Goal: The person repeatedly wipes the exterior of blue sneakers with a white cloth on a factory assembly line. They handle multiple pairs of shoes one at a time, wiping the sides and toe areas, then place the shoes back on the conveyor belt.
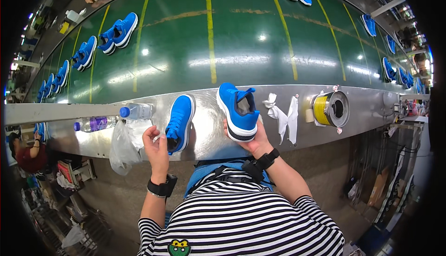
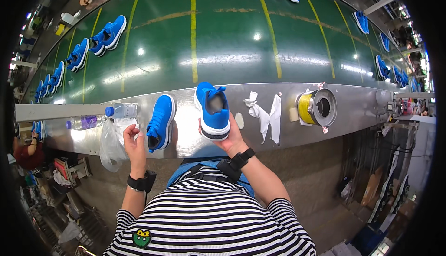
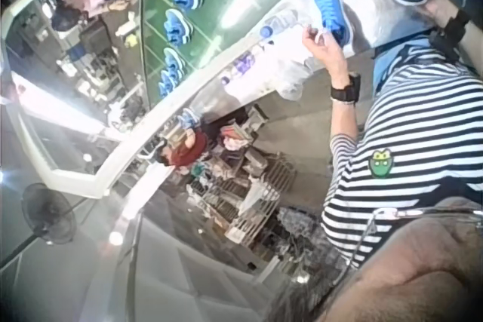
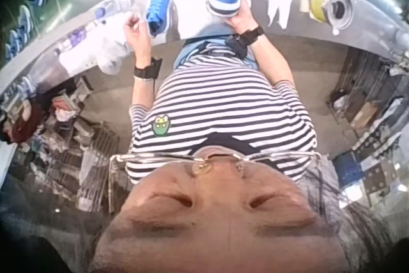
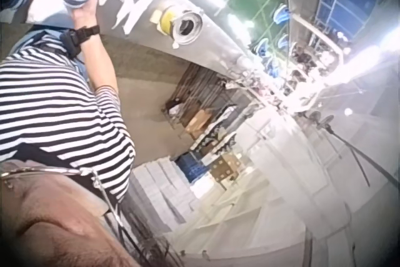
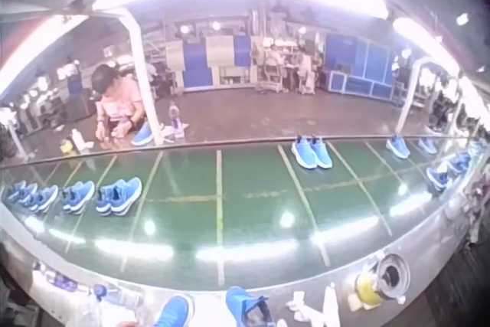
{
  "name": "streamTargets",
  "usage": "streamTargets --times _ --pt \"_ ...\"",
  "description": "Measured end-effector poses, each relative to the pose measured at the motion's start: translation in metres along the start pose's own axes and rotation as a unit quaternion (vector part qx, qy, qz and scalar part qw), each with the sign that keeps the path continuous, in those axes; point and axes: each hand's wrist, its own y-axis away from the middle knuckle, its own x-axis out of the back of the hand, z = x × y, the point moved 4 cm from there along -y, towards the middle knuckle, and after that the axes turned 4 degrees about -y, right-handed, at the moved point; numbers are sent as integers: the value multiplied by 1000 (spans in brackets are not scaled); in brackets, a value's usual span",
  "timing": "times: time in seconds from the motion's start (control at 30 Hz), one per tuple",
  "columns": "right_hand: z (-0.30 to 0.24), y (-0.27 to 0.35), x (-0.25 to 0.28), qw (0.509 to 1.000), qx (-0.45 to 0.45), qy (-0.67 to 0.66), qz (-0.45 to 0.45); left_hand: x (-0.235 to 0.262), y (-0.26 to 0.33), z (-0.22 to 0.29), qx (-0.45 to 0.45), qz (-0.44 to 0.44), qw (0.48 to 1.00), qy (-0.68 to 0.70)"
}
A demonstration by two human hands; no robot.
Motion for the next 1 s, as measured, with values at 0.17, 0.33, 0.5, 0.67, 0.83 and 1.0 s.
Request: streamTargets --times 0.17,0.33,0.5,0.67,0.83,1.0 --pt "2 2 1 998 -23 -56 -12 10 0 -24 39 -1 999 -36" --pt "7 8 0 990 -55 -101 -80 16 -4 -44 47 -12 996 -78" --pt "6 7 8 991 -49 -75 -95 19 -10 -58 66 -63 989 -114" --pt "7 2 19 997 -11 12 -81 19 -14 -74 122 -165 970 -133" --pt "3 -3 37 989 -4 145 -13 8 -17 -114 53 -212 956 -197" --pt "8 -6 60 985 56 154 52 -3 -13 -87 9 -173 968 -184"
